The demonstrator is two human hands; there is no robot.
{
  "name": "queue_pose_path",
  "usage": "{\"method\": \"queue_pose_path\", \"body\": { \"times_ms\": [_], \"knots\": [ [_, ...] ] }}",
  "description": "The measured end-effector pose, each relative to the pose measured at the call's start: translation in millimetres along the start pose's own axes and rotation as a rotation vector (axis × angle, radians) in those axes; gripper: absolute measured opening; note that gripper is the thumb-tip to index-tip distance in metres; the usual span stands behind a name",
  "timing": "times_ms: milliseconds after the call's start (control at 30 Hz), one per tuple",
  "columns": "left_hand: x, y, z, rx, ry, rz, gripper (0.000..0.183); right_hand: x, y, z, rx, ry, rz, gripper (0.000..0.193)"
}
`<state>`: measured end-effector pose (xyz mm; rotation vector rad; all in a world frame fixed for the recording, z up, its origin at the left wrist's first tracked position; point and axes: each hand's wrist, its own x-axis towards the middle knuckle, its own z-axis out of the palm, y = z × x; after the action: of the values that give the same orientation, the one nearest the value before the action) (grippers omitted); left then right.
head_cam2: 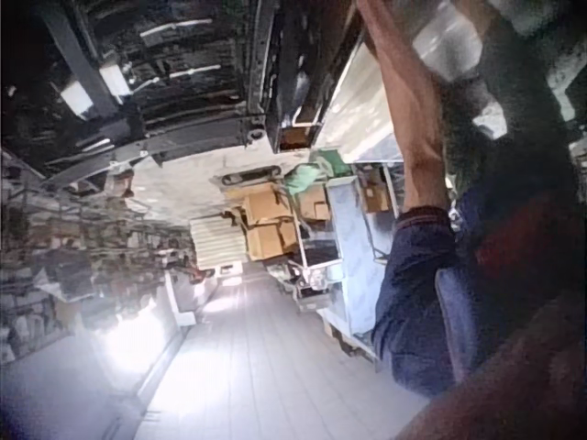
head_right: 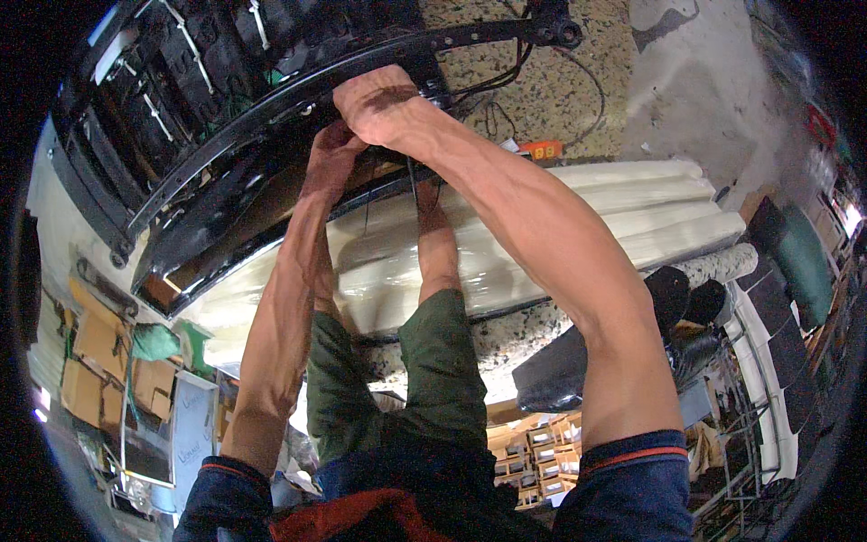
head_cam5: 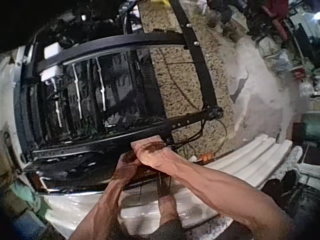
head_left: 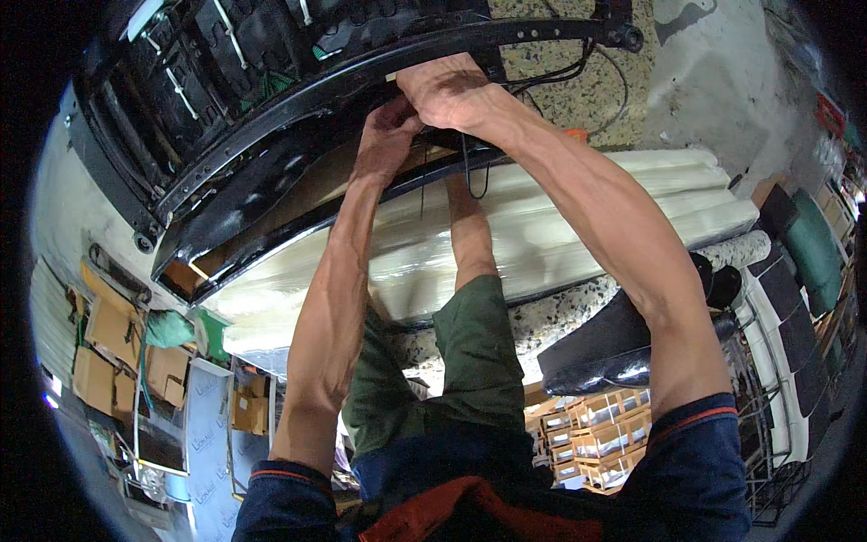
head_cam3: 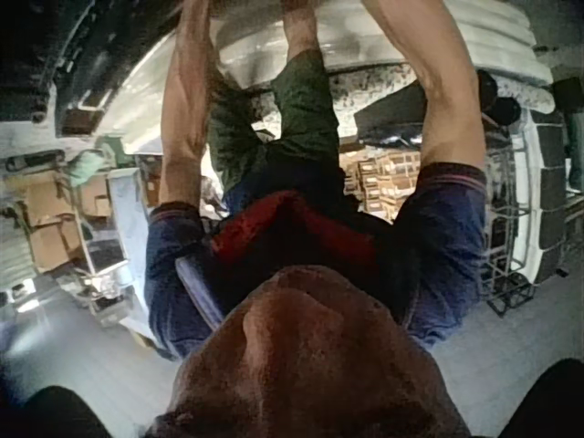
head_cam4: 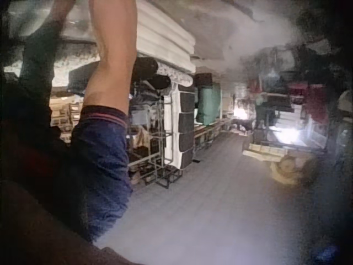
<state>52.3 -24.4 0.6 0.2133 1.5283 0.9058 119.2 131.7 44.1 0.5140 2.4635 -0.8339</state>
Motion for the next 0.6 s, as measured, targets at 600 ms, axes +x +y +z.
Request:
{"method": "queue_pose_path", "body": {
  "times_ms": [600],
  "knots": [
    [-25.8,30.7,25.3,0.456,0.041,-0.092,0.05,12.5,7.5,7.2,0.077,0.006,0.171,0.028]
  ]
}}
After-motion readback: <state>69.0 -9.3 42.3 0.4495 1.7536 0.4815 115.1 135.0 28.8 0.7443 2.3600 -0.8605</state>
